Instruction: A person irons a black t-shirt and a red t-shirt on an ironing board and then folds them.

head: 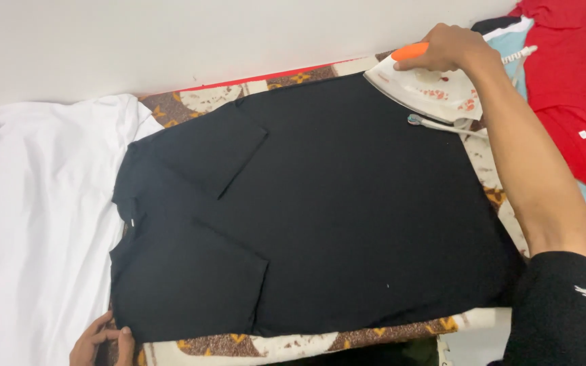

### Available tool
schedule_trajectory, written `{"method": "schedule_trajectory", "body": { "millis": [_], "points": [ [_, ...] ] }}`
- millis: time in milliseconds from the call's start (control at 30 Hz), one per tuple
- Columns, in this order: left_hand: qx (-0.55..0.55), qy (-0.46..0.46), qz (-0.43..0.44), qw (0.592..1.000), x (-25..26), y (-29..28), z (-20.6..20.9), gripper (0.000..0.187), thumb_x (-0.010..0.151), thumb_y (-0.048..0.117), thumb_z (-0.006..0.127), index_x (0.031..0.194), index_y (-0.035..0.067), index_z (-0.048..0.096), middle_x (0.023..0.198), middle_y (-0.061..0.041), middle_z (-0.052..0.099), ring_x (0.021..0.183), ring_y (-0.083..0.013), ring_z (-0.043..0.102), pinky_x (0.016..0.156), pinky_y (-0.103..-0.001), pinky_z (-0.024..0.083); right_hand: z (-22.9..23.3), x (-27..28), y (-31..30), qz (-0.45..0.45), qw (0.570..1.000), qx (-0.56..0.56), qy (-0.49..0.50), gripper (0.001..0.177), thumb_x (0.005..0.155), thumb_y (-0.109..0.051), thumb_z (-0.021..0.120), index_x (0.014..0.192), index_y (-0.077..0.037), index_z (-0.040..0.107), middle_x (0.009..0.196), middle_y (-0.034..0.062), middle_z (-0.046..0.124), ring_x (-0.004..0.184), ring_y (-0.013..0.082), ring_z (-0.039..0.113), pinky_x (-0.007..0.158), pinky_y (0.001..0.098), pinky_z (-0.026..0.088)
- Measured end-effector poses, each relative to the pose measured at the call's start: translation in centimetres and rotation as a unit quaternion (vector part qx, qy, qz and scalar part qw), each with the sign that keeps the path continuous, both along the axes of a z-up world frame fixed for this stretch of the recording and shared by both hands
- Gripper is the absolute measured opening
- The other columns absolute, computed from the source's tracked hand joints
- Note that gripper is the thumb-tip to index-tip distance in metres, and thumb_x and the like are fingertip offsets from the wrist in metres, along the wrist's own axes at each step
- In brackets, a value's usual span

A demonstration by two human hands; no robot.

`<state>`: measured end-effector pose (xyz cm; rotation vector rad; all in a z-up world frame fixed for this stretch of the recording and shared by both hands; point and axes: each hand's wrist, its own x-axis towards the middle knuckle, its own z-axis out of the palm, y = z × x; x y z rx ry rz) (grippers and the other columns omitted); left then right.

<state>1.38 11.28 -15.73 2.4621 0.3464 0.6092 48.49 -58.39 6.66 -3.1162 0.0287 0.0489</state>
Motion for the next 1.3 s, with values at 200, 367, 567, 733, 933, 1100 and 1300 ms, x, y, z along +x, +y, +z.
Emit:
{"method": "schedule_trajectory", "body": {
  "millis": [200, 367, 567, 733, 933, 1100, 1300],
  "points": [
    [-0.043, 0.100, 0.010, 0.994, 0.0, 4.4, -4.0, 0.022, 0.072, -0.001, 0.072, 0.055, -0.014, 0.067, 0.125, -0.040, 0.068, 0.118, -0.0420, 0.070, 0.103, -0.043, 0.053, -3.6, 4.9, -5.8, -0.061, 0.992, -0.017, -0.109, 0.082, 0.095, -0.070, 0.077, 0.096, 0.012, 0.076, 0.085, 0.0281, 0.075, 0.066, 0.0453, 0.072, 0.067, 0.0509, 0.056],
    [-0.017, 0.082, 0.007, 0.996, -0.4, 5.1, -5.6, 0.021, 0.068, 0.004, 0.074, 0.052, -0.007, 0.069, 0.129, -0.034, 0.068, 0.125, -0.0415, 0.067, 0.108, -0.045, 0.053, -1.6, 2.2, -7.9, -0.084, 0.989, 0.108, -0.055, 0.073, 0.103, -0.059, 0.075, 0.073, 0.007, 0.070, 0.065, 0.0155, 0.064, 0.055, 0.0339, 0.060, 0.061, 0.0455, 0.051],
    [-0.055, 0.137, 0.013, 0.989, -0.1, 7.5, -7.1, 0.021, 0.079, 0.003, 0.073, 0.063, -0.011, 0.071, 0.094, -0.029, 0.075, 0.111, -0.0333, 0.073, 0.117, -0.039, 0.049, 0.9, -3.8, -8.9, -0.015, 0.879, 0.434, -0.196, 0.014, 0.113, -0.019, 0.069, 0.110, -0.006, 0.066, 0.092, 0.0036, 0.062, 0.069, 0.0103, 0.050, 0.053, 0.0244, 0.039],
    [-0.033, 0.079, -0.029, 0.996, -0.2, 6.1, -6.3, 0.024, 0.075, -0.001, 0.069, 0.054, -0.013, 0.066, 0.117, -0.042, 0.069, 0.126, -0.0423, 0.067, 0.114, -0.045, 0.050, -1.1, -2.0, -10.0, -0.042, 0.769, 0.564, -0.298, 0.010, 0.108, -0.018, 0.060, 0.099, -0.014, 0.061, 0.087, -0.0011, 0.060, 0.071, 0.0052, 0.049, 0.057, 0.0214, 0.035],
    [-0.025, 0.059, -0.008, 0.998, -0.4, 3.2, -2.6, 0.025, 0.072, -0.003, 0.072, 0.051, -0.009, 0.061, 0.124, -0.039, 0.067, 0.115, -0.0432, 0.070, 0.100, -0.046, 0.055, -3.9, 1.9, -7.7, -0.041, 0.522, 0.731, -0.437, 0.031, 0.098, -0.024, 0.044, 0.069, -0.012, 0.050, 0.057, 0.0026, 0.044, 0.048, 0.0091, 0.033, 0.045, 0.0268, 0.023],
    [-0.024, 0.079, 0.030, 0.996, -0.9, 2.2, -1.8, 0.021, 0.072, -0.003, 0.075, 0.055, -0.011, 0.066, 0.130, -0.034, 0.067, 0.113, -0.0379, 0.070, 0.094, -0.041, 0.057, -4.9, 1.9, -5.0, -0.016, 0.458, 0.759, -0.463, 0.047, 0.085, -0.056, 0.060, 0.074, -0.012, 0.048, 0.058, -0.0007, 0.041, 0.045, 0.0084, 0.034, 0.040, 0.0265, 0.022],
    [0.022, -0.015, -0.024, 0.999, -0.6, -0.2, 0.7, 0.021, 0.072, 0.000, 0.078, 0.067, -0.004, 0.058, 0.116, -0.035, 0.068, 0.109, -0.0401, 0.071, 0.098, -0.045, 0.056, -6.8, 1.4, -3.9, 0.076, 0.524, 0.729, -0.434, 0.045, 0.096, -0.052, 0.046, 0.095, -0.008, 0.057, 0.072, 0.0028, 0.050, 0.054, 0.0099, 0.039, 0.047, 0.0251, 0.029]
  ]
}}
